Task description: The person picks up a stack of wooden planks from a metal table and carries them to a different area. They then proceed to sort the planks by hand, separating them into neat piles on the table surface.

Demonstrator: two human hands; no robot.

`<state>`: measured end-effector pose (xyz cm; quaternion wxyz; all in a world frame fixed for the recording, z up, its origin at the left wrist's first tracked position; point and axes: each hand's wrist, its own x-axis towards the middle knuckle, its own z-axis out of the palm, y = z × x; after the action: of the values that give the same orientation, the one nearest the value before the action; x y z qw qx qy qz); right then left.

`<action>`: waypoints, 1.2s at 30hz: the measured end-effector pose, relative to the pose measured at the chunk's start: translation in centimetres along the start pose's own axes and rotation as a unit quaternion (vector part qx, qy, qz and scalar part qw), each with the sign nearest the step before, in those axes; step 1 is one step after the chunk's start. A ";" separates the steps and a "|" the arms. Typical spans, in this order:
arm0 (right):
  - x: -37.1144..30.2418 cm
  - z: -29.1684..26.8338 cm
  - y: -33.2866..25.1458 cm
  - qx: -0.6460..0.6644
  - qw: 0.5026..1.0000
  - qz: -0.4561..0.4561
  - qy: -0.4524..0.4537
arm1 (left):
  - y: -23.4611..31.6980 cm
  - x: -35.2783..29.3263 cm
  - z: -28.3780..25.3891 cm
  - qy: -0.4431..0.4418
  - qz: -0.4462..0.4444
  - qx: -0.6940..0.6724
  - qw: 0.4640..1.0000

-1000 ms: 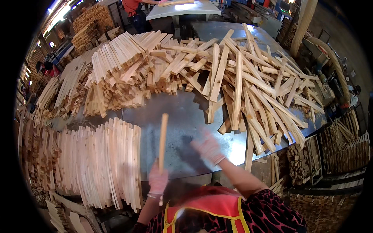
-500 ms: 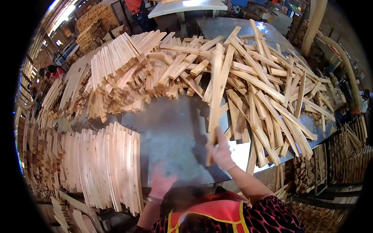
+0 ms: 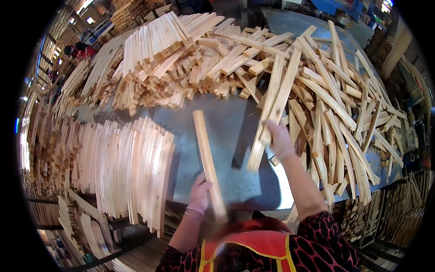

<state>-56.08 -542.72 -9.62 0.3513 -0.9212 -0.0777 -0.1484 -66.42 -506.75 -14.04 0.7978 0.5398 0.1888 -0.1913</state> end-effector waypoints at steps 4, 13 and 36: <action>-13.4 6.4 -8.6 0.264 0.942 0.130 -0.163 | 1.1 -3.2 -1.5 -0.138 -0.078 -0.143 0.977; -13.7 10.7 -17.4 0.497 0.695 0.361 -0.373 | -0.1 -3.3 -4.7 -0.219 -0.134 0.043 0.966; -8.6 -15.9 0.3 0.415 0.868 0.267 -0.056 | 5.8 -3.0 -11.7 0.190 0.058 0.870 0.452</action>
<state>-67.61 -553.93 -1.33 0.7222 -0.6830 0.0976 0.0494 -67.11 -493.49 -12.00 -0.1340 0.9850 0.0386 -0.1020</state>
